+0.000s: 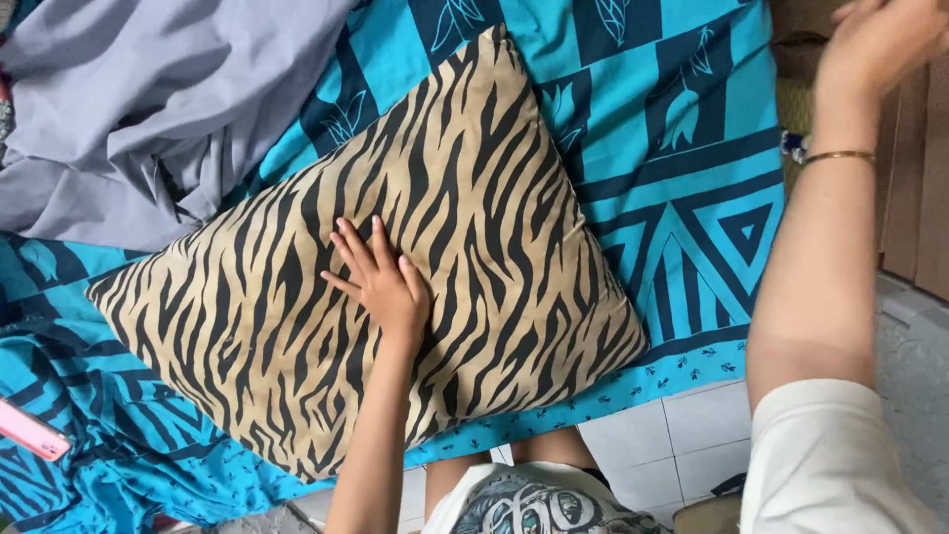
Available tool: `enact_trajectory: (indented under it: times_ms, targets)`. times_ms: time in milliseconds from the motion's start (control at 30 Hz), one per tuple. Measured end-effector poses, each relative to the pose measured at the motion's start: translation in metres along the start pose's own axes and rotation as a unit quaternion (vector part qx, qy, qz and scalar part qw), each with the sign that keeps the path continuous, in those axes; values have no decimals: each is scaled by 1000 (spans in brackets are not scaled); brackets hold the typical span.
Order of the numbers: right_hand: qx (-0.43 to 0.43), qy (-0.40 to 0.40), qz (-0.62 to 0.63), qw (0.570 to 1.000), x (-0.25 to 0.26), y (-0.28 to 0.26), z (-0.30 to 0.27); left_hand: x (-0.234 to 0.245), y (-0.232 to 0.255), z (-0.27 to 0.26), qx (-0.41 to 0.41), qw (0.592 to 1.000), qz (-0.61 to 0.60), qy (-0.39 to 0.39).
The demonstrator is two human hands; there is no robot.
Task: The recorder replaces a pillowcase on a pillow.
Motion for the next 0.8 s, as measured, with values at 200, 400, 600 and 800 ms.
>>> enact_trajectory:
  times_ms: [200,400,600,800]
  targets:
    - [-55,-192,261,945,51,-151,-51,-12,34,8,13,1000,6,-20]
    - [223,-161,459,845,174,-374,-174,-42,85,22,-82,994,-19,-71]
    - [316,-344,224,855,121,-364,-225,-12,46,40,-145,957,62,-243]
    - [103,-414,163,890,79,-274,-205,14,-35,45,-46,996,74,-25]
Point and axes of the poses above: each hand's wrist, its own z-axis towards the middle knuckle, its own x-axis out of the back of the hand, y = z × x, the point moved 7 cm from there along z, towards the middle knuckle
